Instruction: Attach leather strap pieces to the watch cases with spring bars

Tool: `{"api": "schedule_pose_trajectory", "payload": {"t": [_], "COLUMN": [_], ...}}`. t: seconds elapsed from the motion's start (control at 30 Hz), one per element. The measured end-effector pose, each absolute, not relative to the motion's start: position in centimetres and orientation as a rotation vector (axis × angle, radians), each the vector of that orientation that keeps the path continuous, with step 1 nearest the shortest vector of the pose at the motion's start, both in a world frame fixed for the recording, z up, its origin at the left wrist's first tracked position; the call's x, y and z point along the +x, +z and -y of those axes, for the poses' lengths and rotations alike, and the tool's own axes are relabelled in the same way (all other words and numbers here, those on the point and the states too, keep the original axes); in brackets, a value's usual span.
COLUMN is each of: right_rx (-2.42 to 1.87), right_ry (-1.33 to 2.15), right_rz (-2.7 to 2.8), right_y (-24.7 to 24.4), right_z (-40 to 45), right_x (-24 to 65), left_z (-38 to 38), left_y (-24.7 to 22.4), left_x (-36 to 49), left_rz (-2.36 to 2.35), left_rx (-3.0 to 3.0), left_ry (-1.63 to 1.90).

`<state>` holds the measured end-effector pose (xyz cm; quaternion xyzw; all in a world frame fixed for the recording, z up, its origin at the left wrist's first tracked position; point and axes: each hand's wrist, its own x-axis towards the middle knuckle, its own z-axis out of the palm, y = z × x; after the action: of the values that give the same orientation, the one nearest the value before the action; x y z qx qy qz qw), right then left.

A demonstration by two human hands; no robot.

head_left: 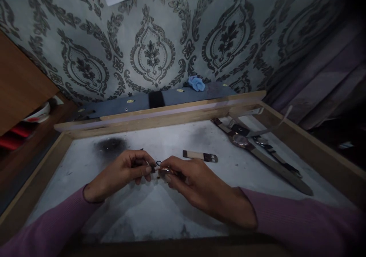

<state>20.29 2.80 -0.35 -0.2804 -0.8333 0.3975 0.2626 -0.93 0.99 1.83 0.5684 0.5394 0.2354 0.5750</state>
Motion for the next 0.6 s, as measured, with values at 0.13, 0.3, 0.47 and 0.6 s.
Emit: {"api": "schedule_pose_trajectory", "payload": {"t": [0.13, 0.3, 0.47, 0.6], "right_rx": [-0.811, -0.869, -0.865, -0.853], "right_ry": [1.156, 1.215, 1.206, 1.213], "right_rz": [2.227, 2.193, 2.196, 2.195], "right_y": [-0.19, -0.15, -0.10, -0.07], "right_z": [-2.91, -3.06, -3.08, -2.98], "right_x": [20.22, 20.13, 20.18, 20.21], "left_z": [-1.04, -1.11, -0.97, -0.84], "left_y": [1.58, 1.79, 1.99, 1.92], "left_x": [-1.05, -0.95, -0.84, -0.90], "left_rz": [-1.268, -1.292, -1.294, -1.304], "left_rx": [1.278, 1.264, 1.255, 1.263], "left_ry": [0.582, 0.606, 0.613, 0.622]}}
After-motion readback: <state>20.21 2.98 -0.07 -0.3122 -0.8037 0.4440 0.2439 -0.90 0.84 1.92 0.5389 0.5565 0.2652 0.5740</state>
